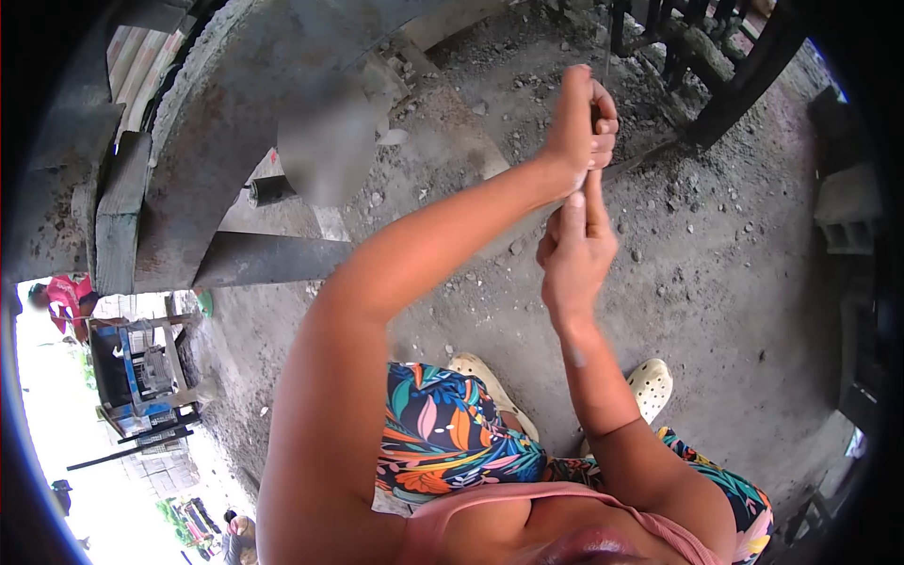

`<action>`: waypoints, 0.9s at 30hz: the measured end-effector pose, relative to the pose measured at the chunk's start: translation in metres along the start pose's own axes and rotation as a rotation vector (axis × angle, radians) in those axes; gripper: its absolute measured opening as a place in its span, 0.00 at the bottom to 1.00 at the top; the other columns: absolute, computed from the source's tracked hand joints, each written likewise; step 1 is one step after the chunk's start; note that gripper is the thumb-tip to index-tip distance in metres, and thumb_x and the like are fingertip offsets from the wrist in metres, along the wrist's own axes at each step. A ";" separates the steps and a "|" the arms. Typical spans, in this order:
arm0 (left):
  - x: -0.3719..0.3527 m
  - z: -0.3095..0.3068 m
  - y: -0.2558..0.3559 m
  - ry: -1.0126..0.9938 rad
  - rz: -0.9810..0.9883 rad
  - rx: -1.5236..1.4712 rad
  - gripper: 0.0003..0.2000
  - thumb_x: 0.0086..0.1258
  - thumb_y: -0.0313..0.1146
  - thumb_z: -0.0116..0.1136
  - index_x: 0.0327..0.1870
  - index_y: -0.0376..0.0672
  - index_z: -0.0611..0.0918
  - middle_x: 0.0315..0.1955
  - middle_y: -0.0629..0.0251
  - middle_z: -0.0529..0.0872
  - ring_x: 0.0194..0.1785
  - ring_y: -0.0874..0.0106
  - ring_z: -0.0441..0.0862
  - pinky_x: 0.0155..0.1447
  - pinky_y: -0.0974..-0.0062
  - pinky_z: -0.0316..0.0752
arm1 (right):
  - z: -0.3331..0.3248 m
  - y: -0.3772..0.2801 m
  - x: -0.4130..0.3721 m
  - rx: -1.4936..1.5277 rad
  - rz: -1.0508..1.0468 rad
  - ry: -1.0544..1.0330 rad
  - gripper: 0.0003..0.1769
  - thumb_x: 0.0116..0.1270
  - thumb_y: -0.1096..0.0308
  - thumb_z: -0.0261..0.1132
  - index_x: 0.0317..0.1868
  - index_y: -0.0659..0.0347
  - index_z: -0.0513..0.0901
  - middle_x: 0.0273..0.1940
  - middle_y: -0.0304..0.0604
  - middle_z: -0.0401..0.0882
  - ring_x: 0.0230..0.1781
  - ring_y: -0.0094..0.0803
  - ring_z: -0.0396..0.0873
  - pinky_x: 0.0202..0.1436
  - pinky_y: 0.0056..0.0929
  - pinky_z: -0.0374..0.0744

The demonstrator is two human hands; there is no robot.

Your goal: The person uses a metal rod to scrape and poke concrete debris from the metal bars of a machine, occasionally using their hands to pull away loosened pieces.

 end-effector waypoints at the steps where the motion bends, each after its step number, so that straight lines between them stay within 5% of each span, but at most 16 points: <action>1: -0.002 -0.002 0.003 -0.021 0.063 0.068 0.22 0.67 0.56 0.35 0.25 0.45 0.66 0.14 0.72 0.63 0.11 0.85 0.53 0.13 0.84 0.49 | -0.004 0.018 0.003 -0.037 -0.094 -0.026 0.26 0.74 0.65 0.48 0.70 0.57 0.59 0.19 0.27 0.62 0.15 0.12 0.58 0.15 0.15 0.60; 5: 0.008 -0.018 -0.012 0.082 -0.013 0.195 0.23 0.67 0.56 0.32 0.24 0.45 0.65 0.14 0.72 0.62 0.11 0.84 0.52 0.13 0.84 0.48 | -0.004 0.031 0.009 0.094 0.108 0.007 0.26 0.74 0.66 0.49 0.70 0.59 0.59 0.20 0.27 0.62 0.16 0.12 0.58 0.17 0.14 0.60; 10: -0.005 -0.016 -0.006 -0.032 0.065 0.118 0.22 0.67 0.55 0.35 0.22 0.46 0.63 0.14 0.72 0.62 0.11 0.84 0.53 0.13 0.84 0.48 | -0.002 0.044 0.004 0.002 -0.033 0.029 0.26 0.74 0.63 0.50 0.70 0.55 0.59 0.18 0.25 0.56 0.14 0.12 0.53 0.14 0.16 0.56; 14: 0.004 -0.020 -0.008 0.071 -0.035 0.170 0.22 0.68 0.56 0.33 0.22 0.46 0.63 0.14 0.72 0.62 0.11 0.84 0.52 0.12 0.84 0.48 | 0.003 0.043 0.008 0.019 0.031 0.035 0.26 0.74 0.64 0.50 0.70 0.56 0.59 0.19 0.25 0.56 0.15 0.12 0.53 0.15 0.14 0.57; 18: -0.001 -0.022 0.000 -0.117 -0.005 0.017 0.22 0.68 0.56 0.35 0.22 0.46 0.63 0.15 0.73 0.61 0.12 0.85 0.51 0.13 0.85 0.47 | 0.004 0.042 0.005 -0.011 -0.091 0.010 0.27 0.74 0.65 0.51 0.71 0.56 0.58 0.19 0.25 0.57 0.15 0.12 0.54 0.15 0.14 0.57; 24: 0.005 -0.031 0.003 -0.151 -0.143 -0.160 0.21 0.67 0.56 0.35 0.23 0.48 0.63 0.16 0.72 0.61 0.12 0.84 0.51 0.13 0.85 0.46 | 0.014 0.022 0.000 0.109 0.049 0.011 0.28 0.72 0.68 0.52 0.71 0.57 0.57 0.21 0.28 0.64 0.16 0.13 0.58 0.16 0.15 0.60; 26: 0.002 -0.030 0.008 -0.171 -0.066 -0.124 0.21 0.67 0.56 0.36 0.22 0.48 0.63 0.15 0.73 0.61 0.12 0.84 0.51 0.13 0.85 0.46 | 0.020 0.025 0.001 0.100 0.023 0.036 0.27 0.73 0.67 0.51 0.71 0.54 0.58 0.18 0.27 0.56 0.14 0.13 0.53 0.14 0.17 0.58; 27: 0.012 -0.042 -0.001 -0.049 -0.090 -0.012 0.22 0.67 0.57 0.36 0.22 0.48 0.63 0.15 0.73 0.61 0.12 0.85 0.51 0.13 0.85 0.46 | 0.017 0.031 0.008 0.159 0.168 0.026 0.27 0.73 0.67 0.51 0.71 0.54 0.58 0.18 0.27 0.56 0.13 0.14 0.53 0.14 0.17 0.58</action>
Point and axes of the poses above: each hand's wrist, its own x-axis towards the middle knuckle, its own z-axis out of the palm, y = z × x, the point moved 1 cm from there along x, towards the middle knuckle
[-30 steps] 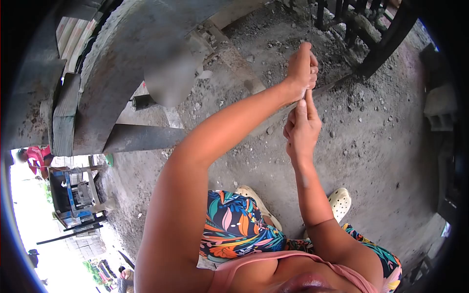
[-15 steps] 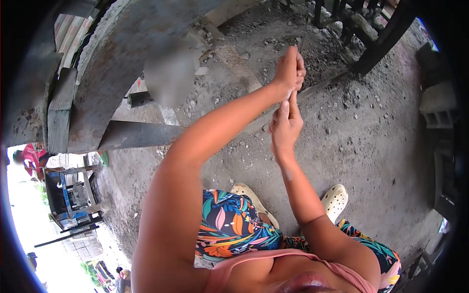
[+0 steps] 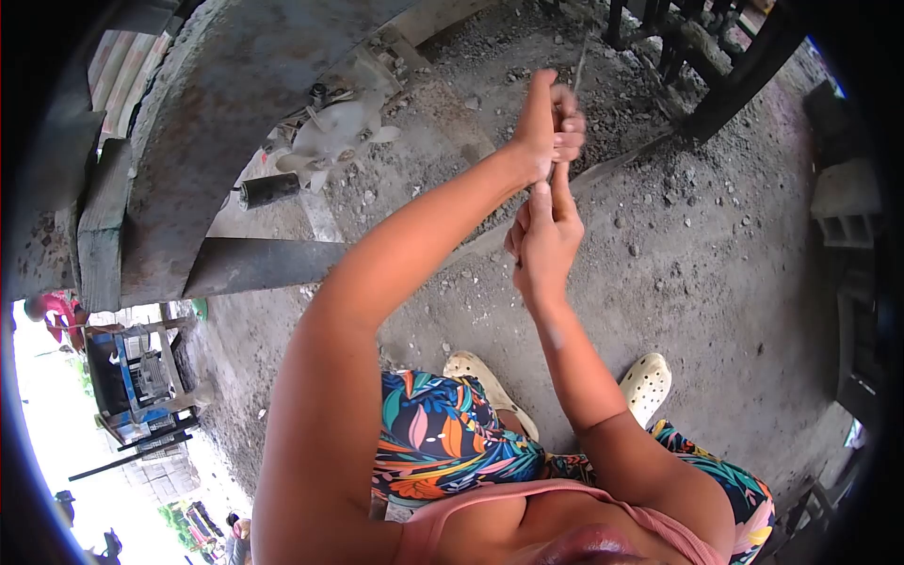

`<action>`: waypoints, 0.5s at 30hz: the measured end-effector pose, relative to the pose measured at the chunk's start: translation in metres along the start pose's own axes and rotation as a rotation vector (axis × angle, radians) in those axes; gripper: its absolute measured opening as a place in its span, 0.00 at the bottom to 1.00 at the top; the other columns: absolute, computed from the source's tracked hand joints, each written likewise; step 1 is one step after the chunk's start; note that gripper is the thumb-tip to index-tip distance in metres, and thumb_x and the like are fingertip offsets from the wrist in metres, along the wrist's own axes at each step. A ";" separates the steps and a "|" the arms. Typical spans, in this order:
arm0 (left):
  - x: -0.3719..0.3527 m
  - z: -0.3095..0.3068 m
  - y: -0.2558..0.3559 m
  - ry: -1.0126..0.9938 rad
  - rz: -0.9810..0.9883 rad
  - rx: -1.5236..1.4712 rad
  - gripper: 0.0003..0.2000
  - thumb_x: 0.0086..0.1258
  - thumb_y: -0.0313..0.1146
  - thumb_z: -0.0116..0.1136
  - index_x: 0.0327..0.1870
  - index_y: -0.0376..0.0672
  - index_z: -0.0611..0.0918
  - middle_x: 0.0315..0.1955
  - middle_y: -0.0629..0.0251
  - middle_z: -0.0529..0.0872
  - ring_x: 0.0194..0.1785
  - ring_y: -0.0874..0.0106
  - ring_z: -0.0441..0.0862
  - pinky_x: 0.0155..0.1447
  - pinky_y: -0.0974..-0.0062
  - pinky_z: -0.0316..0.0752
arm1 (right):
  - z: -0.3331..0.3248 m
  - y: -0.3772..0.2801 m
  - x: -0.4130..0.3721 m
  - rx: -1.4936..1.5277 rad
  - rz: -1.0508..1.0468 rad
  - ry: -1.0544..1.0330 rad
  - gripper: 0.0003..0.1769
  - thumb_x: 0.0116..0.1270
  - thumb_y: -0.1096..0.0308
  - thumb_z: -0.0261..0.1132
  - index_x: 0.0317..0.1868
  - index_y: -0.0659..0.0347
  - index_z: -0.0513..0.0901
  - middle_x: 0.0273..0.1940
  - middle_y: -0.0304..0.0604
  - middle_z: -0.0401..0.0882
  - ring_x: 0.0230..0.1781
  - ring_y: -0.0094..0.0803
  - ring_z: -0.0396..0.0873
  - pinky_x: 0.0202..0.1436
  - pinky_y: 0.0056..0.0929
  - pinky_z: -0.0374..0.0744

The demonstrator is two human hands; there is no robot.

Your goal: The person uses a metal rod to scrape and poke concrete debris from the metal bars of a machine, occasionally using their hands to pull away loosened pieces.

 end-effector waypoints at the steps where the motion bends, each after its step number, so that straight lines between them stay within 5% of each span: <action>1: 0.000 0.004 0.000 0.000 0.005 0.002 0.22 0.67 0.57 0.36 0.22 0.48 0.63 0.15 0.73 0.61 0.12 0.85 0.51 0.13 0.85 0.46 | -0.002 -0.002 0.001 0.001 -0.002 -0.005 0.27 0.73 0.67 0.51 0.71 0.54 0.58 0.18 0.27 0.56 0.13 0.14 0.53 0.14 0.17 0.58; 3: 0.001 0.008 0.003 0.060 0.026 0.058 0.22 0.67 0.57 0.35 0.22 0.48 0.63 0.14 0.73 0.61 0.12 0.85 0.51 0.13 0.85 0.46 | -0.002 -0.004 0.002 0.048 -0.005 -0.032 0.27 0.73 0.66 0.51 0.71 0.53 0.58 0.17 0.27 0.56 0.13 0.14 0.54 0.14 0.17 0.58; 7: -0.015 0.026 0.014 -0.140 0.083 -0.073 0.21 0.68 0.55 0.34 0.22 0.48 0.63 0.14 0.73 0.61 0.12 0.84 0.51 0.13 0.84 0.46 | 0.000 -0.017 -0.011 0.019 -0.081 -0.052 0.27 0.73 0.67 0.51 0.71 0.51 0.58 0.18 0.27 0.57 0.12 0.15 0.54 0.14 0.17 0.58; 13: 0.000 0.010 0.006 -0.043 -0.052 -0.051 0.20 0.68 0.54 0.34 0.23 0.48 0.63 0.15 0.72 0.61 0.12 0.84 0.51 0.13 0.84 0.47 | 0.003 -0.012 -0.005 0.131 -0.011 -0.014 0.29 0.73 0.68 0.51 0.72 0.51 0.55 0.19 0.29 0.57 0.12 0.16 0.55 0.15 0.18 0.59; 15: -0.007 0.011 0.011 -0.171 -0.041 -0.170 0.20 0.68 0.54 0.35 0.22 0.48 0.63 0.15 0.73 0.60 0.12 0.84 0.50 0.13 0.84 0.46 | 0.011 -0.018 -0.015 0.029 -0.038 0.000 0.29 0.73 0.68 0.51 0.72 0.51 0.55 0.19 0.29 0.57 0.13 0.17 0.55 0.15 0.18 0.59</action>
Point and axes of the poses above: each hand's wrist, its own x-axis towards the middle knuckle, its own z-axis out of the palm, y = z × x, the point moved 1 cm from there along x, towards the middle knuckle
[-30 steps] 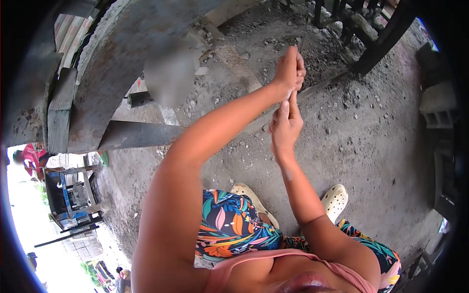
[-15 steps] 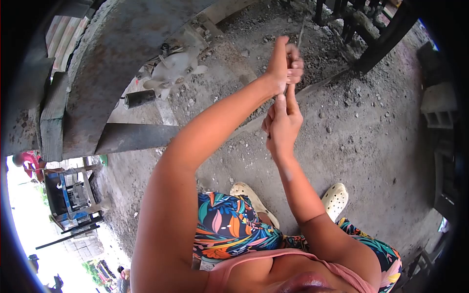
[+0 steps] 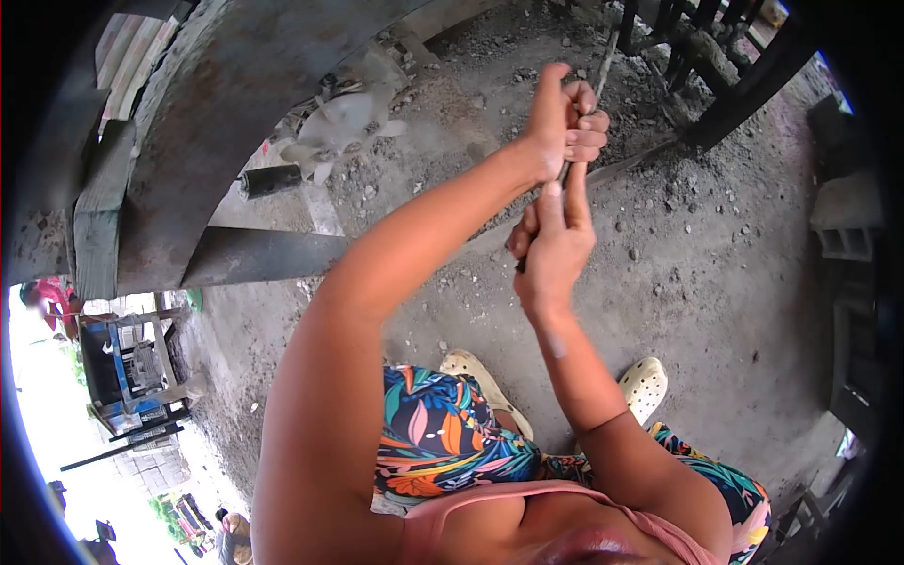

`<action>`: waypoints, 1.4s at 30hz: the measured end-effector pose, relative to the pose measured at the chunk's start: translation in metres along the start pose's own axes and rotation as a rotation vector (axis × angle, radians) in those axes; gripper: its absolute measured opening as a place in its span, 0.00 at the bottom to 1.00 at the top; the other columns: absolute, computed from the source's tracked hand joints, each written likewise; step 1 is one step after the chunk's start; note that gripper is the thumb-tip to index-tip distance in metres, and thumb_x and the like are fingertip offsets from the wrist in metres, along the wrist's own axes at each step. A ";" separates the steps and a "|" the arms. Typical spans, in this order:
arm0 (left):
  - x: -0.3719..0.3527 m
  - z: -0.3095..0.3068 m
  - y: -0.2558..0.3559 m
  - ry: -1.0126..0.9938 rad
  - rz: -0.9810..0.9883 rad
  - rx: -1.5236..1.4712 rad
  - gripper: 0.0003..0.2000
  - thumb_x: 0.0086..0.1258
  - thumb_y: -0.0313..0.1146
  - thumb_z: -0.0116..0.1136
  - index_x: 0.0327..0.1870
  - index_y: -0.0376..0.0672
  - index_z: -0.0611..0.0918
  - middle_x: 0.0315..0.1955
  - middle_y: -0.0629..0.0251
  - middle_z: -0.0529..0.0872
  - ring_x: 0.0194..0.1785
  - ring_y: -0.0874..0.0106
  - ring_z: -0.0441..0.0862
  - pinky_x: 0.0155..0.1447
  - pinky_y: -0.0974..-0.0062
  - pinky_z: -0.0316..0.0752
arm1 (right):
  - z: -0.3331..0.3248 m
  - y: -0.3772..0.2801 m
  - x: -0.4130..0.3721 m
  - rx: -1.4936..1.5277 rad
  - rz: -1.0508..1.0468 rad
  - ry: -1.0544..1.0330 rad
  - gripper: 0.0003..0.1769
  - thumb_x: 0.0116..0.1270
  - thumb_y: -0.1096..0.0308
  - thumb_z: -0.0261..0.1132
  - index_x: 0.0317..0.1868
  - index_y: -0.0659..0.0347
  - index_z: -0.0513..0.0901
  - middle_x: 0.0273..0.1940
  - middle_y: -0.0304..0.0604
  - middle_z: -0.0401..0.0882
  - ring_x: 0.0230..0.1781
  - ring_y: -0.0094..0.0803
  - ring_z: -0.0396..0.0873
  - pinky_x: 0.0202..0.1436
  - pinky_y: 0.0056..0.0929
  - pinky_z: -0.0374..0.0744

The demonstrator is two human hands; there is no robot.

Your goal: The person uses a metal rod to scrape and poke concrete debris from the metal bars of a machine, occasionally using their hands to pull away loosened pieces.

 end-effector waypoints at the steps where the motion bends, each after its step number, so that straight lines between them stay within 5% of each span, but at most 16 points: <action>1: -0.002 -0.003 -0.001 -0.015 0.010 0.001 0.20 0.68 0.54 0.35 0.23 0.48 0.63 0.15 0.73 0.60 0.12 0.84 0.50 0.13 0.85 0.45 | -0.003 0.008 0.004 0.046 0.011 -0.028 0.29 0.73 0.67 0.51 0.72 0.52 0.55 0.18 0.29 0.57 0.13 0.17 0.56 0.15 0.18 0.59; 5: 0.007 -0.022 -0.016 0.192 0.035 0.205 0.20 0.68 0.54 0.34 0.23 0.49 0.63 0.15 0.73 0.61 0.12 0.84 0.51 0.13 0.84 0.46 | -0.021 0.038 0.021 -0.016 -0.011 -0.032 0.28 0.74 0.64 0.51 0.71 0.52 0.56 0.18 0.28 0.57 0.14 0.15 0.55 0.15 0.17 0.59; 14: -0.008 -0.019 -0.036 0.259 0.020 0.219 0.19 0.68 0.53 0.35 0.24 0.49 0.64 0.14 0.74 0.62 0.12 0.84 0.52 0.13 0.83 0.48 | -0.029 0.027 -0.005 -0.106 0.029 0.000 0.28 0.74 0.65 0.49 0.72 0.54 0.55 0.17 0.26 0.55 0.13 0.13 0.53 0.14 0.15 0.57; 23: -0.014 0.015 -0.040 0.310 0.035 0.219 0.16 0.67 0.51 0.37 0.27 0.48 0.66 0.15 0.74 0.64 0.13 0.84 0.55 0.15 0.84 0.51 | -0.033 -0.010 -0.021 0.141 0.166 -0.019 0.28 0.74 0.67 0.47 0.72 0.52 0.53 0.16 0.26 0.52 0.11 0.14 0.50 0.12 0.17 0.55; 33: -0.002 0.014 -0.042 0.373 0.033 0.233 0.14 0.66 0.49 0.40 0.27 0.49 0.65 0.15 0.73 0.64 0.13 0.82 0.55 0.16 0.81 0.51 | -0.045 -0.008 -0.002 -0.079 0.058 -0.001 0.26 0.73 0.68 0.47 0.70 0.58 0.59 0.16 0.26 0.54 0.10 0.12 0.51 0.12 0.15 0.54; 35: 0.020 0.000 -0.031 0.626 0.316 0.183 0.14 0.65 0.49 0.40 0.25 0.49 0.65 0.14 0.73 0.63 0.12 0.81 0.55 0.16 0.80 0.50 | -0.053 -0.021 0.035 -0.330 0.104 -0.180 0.24 0.73 0.69 0.48 0.69 0.59 0.62 0.16 0.25 0.54 0.11 0.12 0.50 0.12 0.15 0.54; 38: 0.033 0.008 -0.003 0.381 0.327 0.081 0.17 0.66 0.53 0.38 0.24 0.49 0.65 0.12 0.74 0.63 0.12 0.80 0.54 0.15 0.78 0.50 | -0.029 -0.033 0.044 -0.096 0.057 -0.148 0.23 0.72 0.70 0.49 0.67 0.57 0.66 0.17 0.24 0.57 0.13 0.12 0.53 0.14 0.16 0.54; 42: 0.013 0.032 -0.014 0.397 0.251 0.125 0.19 0.68 0.53 0.35 0.25 0.48 0.64 0.14 0.72 0.64 0.12 0.81 0.54 0.15 0.80 0.50 | -0.031 -0.043 0.014 -0.113 0.090 -0.076 0.24 0.72 0.68 0.49 0.68 0.56 0.63 0.17 0.24 0.55 0.13 0.12 0.52 0.14 0.14 0.54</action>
Point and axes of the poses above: each hand's wrist, its own x-axis towards the middle knuckle, its own z-axis out of the palm, y = z × x, the point moved 1 cm from there along x, towards the middle knuckle
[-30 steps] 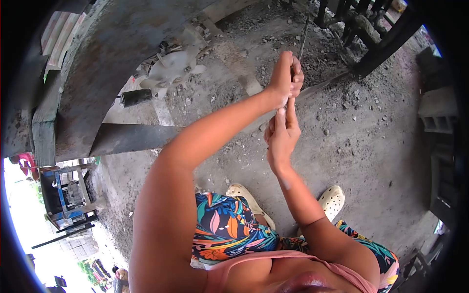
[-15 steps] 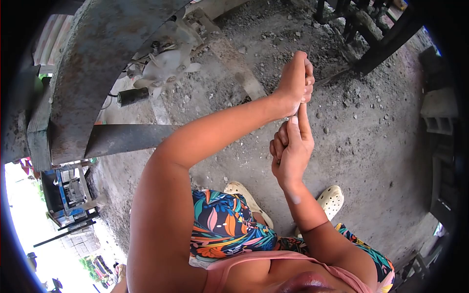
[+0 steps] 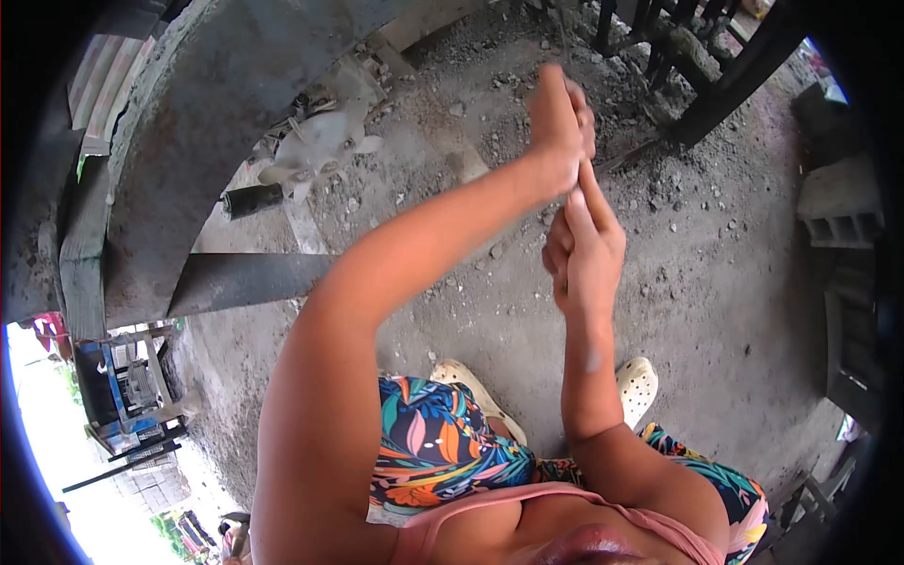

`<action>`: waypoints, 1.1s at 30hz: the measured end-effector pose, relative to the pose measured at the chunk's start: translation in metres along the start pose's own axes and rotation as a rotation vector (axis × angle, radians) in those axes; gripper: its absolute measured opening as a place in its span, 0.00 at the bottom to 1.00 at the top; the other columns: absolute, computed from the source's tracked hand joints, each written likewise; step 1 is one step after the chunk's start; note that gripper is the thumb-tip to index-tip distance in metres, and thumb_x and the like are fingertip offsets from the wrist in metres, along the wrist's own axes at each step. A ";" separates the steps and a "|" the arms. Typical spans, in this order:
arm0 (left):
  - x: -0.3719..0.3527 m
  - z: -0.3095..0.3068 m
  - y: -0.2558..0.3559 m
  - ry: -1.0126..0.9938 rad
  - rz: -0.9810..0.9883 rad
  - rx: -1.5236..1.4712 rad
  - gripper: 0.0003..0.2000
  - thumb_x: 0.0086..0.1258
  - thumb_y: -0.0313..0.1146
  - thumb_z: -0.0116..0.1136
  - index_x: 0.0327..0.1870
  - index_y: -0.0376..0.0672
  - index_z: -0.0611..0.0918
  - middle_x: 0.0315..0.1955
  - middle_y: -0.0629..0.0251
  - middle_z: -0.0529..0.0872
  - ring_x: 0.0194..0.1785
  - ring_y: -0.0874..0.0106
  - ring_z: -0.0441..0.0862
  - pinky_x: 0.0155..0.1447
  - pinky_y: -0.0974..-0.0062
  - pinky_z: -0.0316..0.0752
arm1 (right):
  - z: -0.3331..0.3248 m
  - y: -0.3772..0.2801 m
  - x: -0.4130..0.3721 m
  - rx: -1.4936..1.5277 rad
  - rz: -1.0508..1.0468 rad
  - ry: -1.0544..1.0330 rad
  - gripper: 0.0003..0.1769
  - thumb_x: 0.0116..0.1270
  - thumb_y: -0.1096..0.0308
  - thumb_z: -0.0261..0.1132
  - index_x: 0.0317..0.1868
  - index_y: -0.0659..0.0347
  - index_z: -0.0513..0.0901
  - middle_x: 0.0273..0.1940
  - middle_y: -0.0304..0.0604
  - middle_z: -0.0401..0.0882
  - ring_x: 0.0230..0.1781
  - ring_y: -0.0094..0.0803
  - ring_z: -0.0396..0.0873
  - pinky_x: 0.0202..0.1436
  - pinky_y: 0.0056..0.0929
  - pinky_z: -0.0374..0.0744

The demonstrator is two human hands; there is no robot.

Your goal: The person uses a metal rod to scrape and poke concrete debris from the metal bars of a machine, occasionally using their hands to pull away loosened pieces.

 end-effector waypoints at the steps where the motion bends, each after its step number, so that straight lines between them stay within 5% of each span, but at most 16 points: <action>1: -0.004 -0.004 -0.005 0.005 -0.046 0.002 0.18 0.68 0.53 0.36 0.26 0.48 0.64 0.14 0.72 0.64 0.12 0.81 0.54 0.16 0.80 0.50 | 0.000 0.004 -0.006 0.032 0.031 0.024 0.25 0.73 0.68 0.49 0.69 0.57 0.62 0.17 0.24 0.55 0.13 0.11 0.52 0.13 0.14 0.54; 12: 0.019 0.003 -0.024 -0.012 -0.087 -0.003 0.17 0.67 0.52 0.36 0.28 0.48 0.64 0.14 0.72 0.63 0.12 0.80 0.54 0.16 0.79 0.50 | -0.017 -0.007 0.011 0.065 0.083 0.086 0.24 0.72 0.69 0.49 0.68 0.61 0.63 0.17 0.25 0.55 0.12 0.12 0.52 0.12 0.15 0.54; 14: 0.050 0.003 -0.019 0.148 -0.036 -0.045 0.19 0.67 0.55 0.34 0.27 0.48 0.64 0.13 0.71 0.64 0.11 0.79 0.54 0.16 0.77 0.50 | -0.021 -0.012 0.045 0.121 0.076 -0.096 0.25 0.72 0.69 0.48 0.68 0.63 0.61 0.17 0.24 0.54 0.10 0.12 0.50 0.11 0.14 0.54; 17: 0.069 -0.004 -0.006 0.099 -0.060 -0.108 0.21 0.67 0.57 0.32 0.26 0.48 0.64 0.13 0.72 0.64 0.11 0.78 0.54 0.16 0.76 0.49 | -0.001 -0.014 0.061 0.144 0.038 -0.068 0.25 0.72 0.68 0.48 0.68 0.63 0.62 0.17 0.24 0.54 0.10 0.12 0.51 0.11 0.14 0.54; 23: 0.010 -0.008 -0.019 0.019 -0.114 -0.001 0.21 0.67 0.56 0.34 0.25 0.48 0.64 0.13 0.72 0.64 0.11 0.81 0.54 0.15 0.80 0.50 | -0.010 -0.001 0.007 0.100 0.067 0.021 0.24 0.71 0.70 0.49 0.67 0.62 0.64 0.17 0.25 0.56 0.13 0.13 0.54 0.13 0.15 0.55; 33: 0.037 -0.017 -0.001 0.036 0.026 0.054 0.21 0.68 0.55 0.33 0.25 0.46 0.64 0.14 0.71 0.64 0.12 0.80 0.54 0.15 0.80 0.50 | 0.004 0.013 0.041 0.040 0.046 -0.028 0.24 0.71 0.68 0.51 0.67 0.59 0.65 0.17 0.24 0.57 0.12 0.12 0.53 0.13 0.14 0.55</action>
Point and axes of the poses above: each hand's wrist, its own x-axis towards the middle knuckle, its own z-axis out of the palm, y = z × x, the point moved 1 cm from there along x, towards the middle knuckle
